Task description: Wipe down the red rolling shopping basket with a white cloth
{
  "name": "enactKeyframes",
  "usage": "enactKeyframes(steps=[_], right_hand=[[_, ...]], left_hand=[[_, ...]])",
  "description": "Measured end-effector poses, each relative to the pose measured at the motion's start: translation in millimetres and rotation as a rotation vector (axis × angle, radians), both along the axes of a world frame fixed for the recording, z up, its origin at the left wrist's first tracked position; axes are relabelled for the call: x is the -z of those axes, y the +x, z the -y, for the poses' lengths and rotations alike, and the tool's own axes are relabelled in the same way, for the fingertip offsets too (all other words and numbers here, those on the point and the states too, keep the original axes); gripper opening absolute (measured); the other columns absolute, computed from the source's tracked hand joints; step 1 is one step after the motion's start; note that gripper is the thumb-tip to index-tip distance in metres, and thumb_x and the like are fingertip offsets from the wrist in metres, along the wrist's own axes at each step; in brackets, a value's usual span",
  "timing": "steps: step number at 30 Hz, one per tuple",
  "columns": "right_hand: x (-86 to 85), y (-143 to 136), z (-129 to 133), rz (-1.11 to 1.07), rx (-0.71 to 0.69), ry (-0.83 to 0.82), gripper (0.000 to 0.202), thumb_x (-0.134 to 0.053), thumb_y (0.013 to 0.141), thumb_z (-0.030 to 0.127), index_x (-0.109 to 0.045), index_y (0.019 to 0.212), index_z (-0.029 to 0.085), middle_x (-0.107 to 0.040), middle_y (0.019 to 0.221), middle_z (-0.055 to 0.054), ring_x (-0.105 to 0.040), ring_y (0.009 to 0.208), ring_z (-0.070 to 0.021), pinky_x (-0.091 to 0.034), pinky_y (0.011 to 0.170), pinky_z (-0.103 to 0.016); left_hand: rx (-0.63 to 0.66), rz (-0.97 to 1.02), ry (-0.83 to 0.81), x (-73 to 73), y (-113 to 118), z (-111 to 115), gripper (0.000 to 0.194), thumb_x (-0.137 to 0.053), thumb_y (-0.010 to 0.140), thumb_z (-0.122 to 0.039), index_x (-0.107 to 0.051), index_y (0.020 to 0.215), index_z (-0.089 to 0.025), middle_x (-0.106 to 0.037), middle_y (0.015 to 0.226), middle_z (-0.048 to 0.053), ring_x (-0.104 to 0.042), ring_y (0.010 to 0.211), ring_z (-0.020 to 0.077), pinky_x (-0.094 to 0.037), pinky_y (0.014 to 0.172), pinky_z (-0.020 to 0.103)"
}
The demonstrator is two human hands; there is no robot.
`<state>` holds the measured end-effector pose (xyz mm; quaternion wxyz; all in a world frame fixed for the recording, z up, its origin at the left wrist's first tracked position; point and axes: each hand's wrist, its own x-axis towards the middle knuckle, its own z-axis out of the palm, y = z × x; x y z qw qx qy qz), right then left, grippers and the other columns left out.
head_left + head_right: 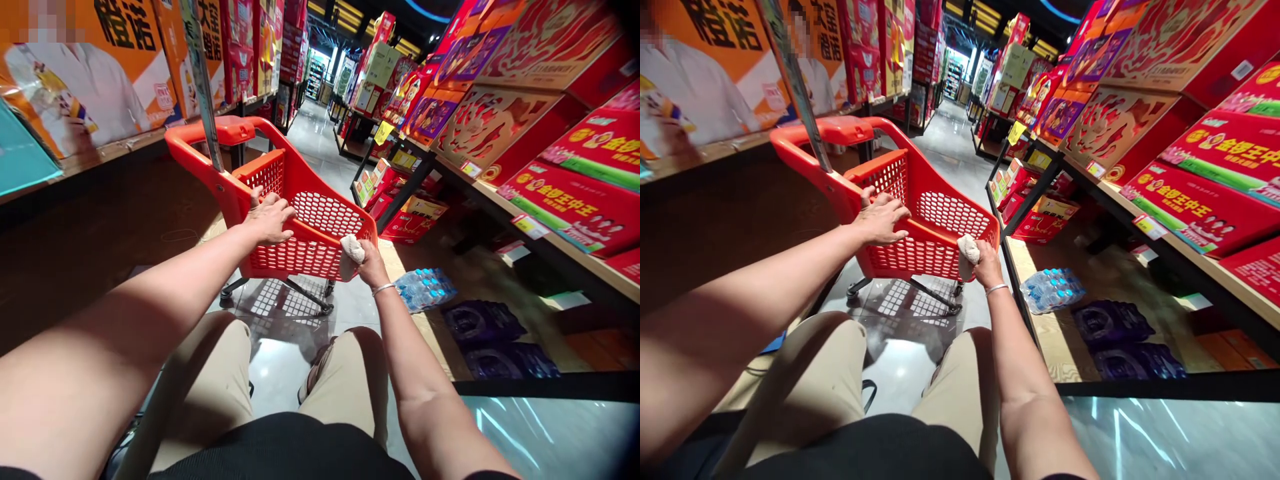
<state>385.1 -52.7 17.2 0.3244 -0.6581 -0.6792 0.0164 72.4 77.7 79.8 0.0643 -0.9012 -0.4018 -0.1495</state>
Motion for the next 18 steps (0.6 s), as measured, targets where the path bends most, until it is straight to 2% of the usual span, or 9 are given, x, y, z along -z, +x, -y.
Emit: enactKeyframes(steps=[5,8,10,12,14,16,18], right_hand=[[3.1,-45.8,15.5,-0.057,0.005,0.029,0.048,-0.056,0.078,0.012,-0.062,0.125,0.024,-0.067,0.119,-0.008,-0.061,0.113,-0.0242,-0.049,0.098,-0.037],[4.2,-67.3,22.9,-0.229,-0.001,0.059,0.041,-0.059,0.078,0.018,-0.062,0.119,0.024,-0.069,0.115,-0.005,-0.065,0.107,-0.023,-0.052,0.092,-0.035],[2.4,-72.7,24.8,-0.408,0.009,0.1,0.038,-0.061,0.077,0.023,-0.06,0.115,0.022,-0.07,0.108,-0.005,-0.067,0.098,-0.0212,-0.054,0.086,-0.032],[-3.6,-67.3,25.1,-0.564,0.047,0.181,0.039,-0.062,0.075,0.028,-0.057,0.114,0.02,-0.07,0.104,-0.005,-0.067,0.09,-0.0192,-0.055,0.082,-0.031],[-14.2,-51.7,25.4,-0.601,0.104,0.293,0.042,-0.062,0.075,0.03,-0.055,0.114,0.019,-0.069,0.105,-0.006,-0.066,0.088,-0.0183,-0.056,0.082,-0.032],[-26.3,-32.0,26.8,-0.48,0.168,0.404,0.042,-0.062,0.078,0.031,-0.057,0.118,0.019,-0.066,0.11,-0.007,-0.065,0.096,-0.0198,-0.055,0.09,-0.036],[-34.0,-17.2,28.7,-0.297,0.224,0.482,0.043,-0.062,0.083,0.032,-0.06,0.124,0.021,-0.063,0.116,-0.009,-0.063,0.105,-0.0221,-0.052,0.097,-0.04]], left_hand=[[-0.102,0.007,-0.06,4.2,-8.3,-18.4,0.069,-0.053,0.088,-0.068,-0.059,0.144,-0.029,-0.043,0.157,0.014,-0.015,0.154,0.0428,0.008,0.12,0.068],[-0.136,0.059,-0.084,10.1,-8.0,-21.2,0.066,-0.045,0.094,-0.064,-0.052,0.151,-0.033,-0.033,0.166,0.009,0.002,0.158,0.0438,0.01,0.118,0.072],[-0.126,0.078,-0.113,13.8,-3.8,-16.8,0.057,-0.04,0.098,-0.057,-0.054,0.149,-0.036,-0.033,0.166,0.006,0.007,0.158,0.0433,0.01,0.117,0.074],[-0.055,0.065,-0.168,16.1,3.5,-7.0,0.05,-0.04,0.098,-0.052,-0.061,0.142,-0.038,-0.043,0.16,0.004,0.003,0.158,0.0428,0.011,0.117,0.075],[0.062,0.029,-0.23,17.2,13.1,6.7,0.048,-0.044,0.096,-0.054,-0.066,0.135,-0.037,-0.056,0.148,0.004,-0.009,0.157,0.0417,0.01,0.118,0.074],[0.163,-0.007,-0.278,17.8,23.7,21.7,0.05,-0.048,0.093,-0.057,-0.067,0.135,-0.035,-0.062,0.139,0.005,-0.023,0.153,0.0395,0.007,0.121,0.072],[0.196,-0.01,-0.293,18.9,33.5,34.9,0.053,-0.051,0.091,-0.058,-0.065,0.137,-0.035,-0.062,0.139,0.006,-0.032,0.148,0.038,0.006,0.122,0.07]])
